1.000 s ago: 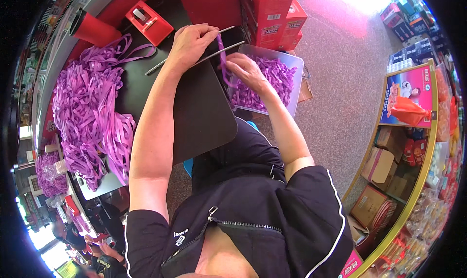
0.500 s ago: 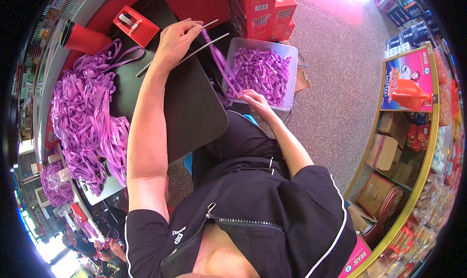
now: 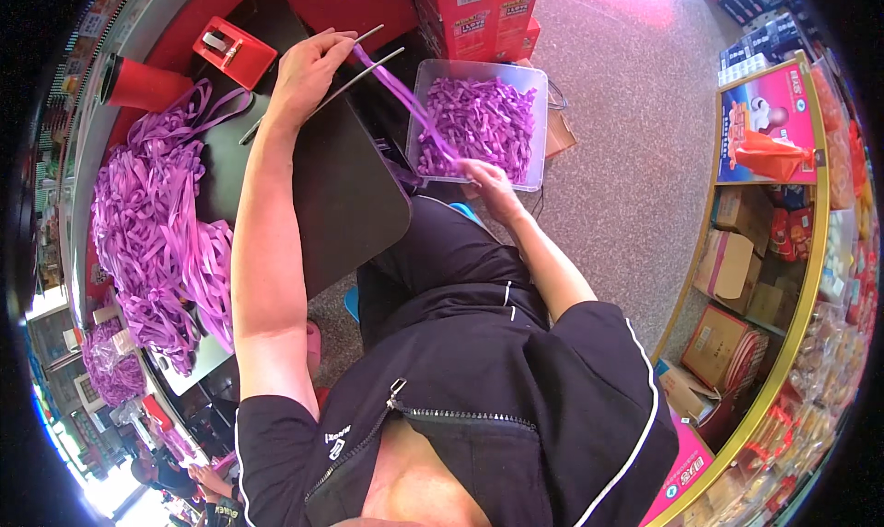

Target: The person is wrapping and tying purple ribbons around metal rods to create bows or decorative loops.

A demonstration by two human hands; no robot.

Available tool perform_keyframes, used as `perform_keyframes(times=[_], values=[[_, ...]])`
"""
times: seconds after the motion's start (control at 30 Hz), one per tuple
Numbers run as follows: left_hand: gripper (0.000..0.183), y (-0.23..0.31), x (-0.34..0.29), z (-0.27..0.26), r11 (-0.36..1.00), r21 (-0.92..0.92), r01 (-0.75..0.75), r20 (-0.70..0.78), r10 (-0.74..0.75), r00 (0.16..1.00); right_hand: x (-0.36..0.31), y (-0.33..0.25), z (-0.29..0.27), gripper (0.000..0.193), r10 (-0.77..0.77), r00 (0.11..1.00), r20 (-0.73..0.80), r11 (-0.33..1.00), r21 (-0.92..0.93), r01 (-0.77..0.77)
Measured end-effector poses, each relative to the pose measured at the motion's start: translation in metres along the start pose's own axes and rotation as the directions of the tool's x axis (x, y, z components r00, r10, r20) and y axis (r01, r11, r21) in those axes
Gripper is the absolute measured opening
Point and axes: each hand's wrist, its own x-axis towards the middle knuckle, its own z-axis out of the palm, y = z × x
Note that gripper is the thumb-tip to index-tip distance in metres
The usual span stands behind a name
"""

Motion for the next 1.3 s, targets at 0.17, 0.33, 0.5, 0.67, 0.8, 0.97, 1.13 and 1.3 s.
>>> perform_keyframes(times=[0.17, 0.33, 0.5, 0.67, 0.8, 0.97, 1.13, 1.3], values=[[0.032, 0.001, -0.003, -0.002, 1.000, 0.007, -0.015, -0.019, 0.015, 1.000, 0.033, -0.058, 0.009, 0.026, -0.329, 0.907, -0.264, 0.935, 0.043, 0.352], [0.031, 0.000, -0.001, -0.001, 1.000, -0.004, -0.003, -0.005, 0.003, 1.000, 0.073, -0.162, 0.058, 0.025, -0.677, 0.730, -0.088, 0.645, -0.549, 0.532], [0.032, -0.001, -0.002, -0.002, 0.999, 0.007, -0.042, -0.037, 0.042, 0.998, 0.090, -0.221, 0.107, 0.025, -0.684, 0.703, 0.194, 0.548, -0.500, 0.670], [0.031, 0.004, -0.004, -0.006, 0.999, 0.018, -0.032, -0.006, 0.032, 0.999, 0.100, -0.221, 0.115, 0.023, -0.585, 0.741, 0.329, 0.586, -0.460, 0.667], [0.031, 0.006, -0.004, -0.006, 0.998, 0.022, -0.053, -0.016, 0.054, 0.998, 0.101, -0.208, 0.110, 0.022, -0.462, 0.840, 0.286, 0.713, -0.443, 0.543], [0.030, 0.003, -0.005, -0.004, 1.000, -0.021, -0.016, -0.029, 0.015, 0.999, 0.110, -0.178, 0.092, 0.025, -0.392, 0.898, 0.199, 0.619, -0.665, 0.418], [0.030, 0.004, -0.005, -0.004, 0.999, -0.036, -0.004, -0.029, 0.003, 1.000, 0.122, -0.090, 0.040, 0.027, -0.250, 0.960, 0.126, 0.559, -0.791, 0.250], [0.030, 0.005, -0.003, -0.003, 0.999, -0.039, -0.022, -0.016, 0.022, 1.000, 0.111, -0.022, -0.005, 0.027, -0.199, 0.980, -0.011, 0.631, -0.767, 0.119]])
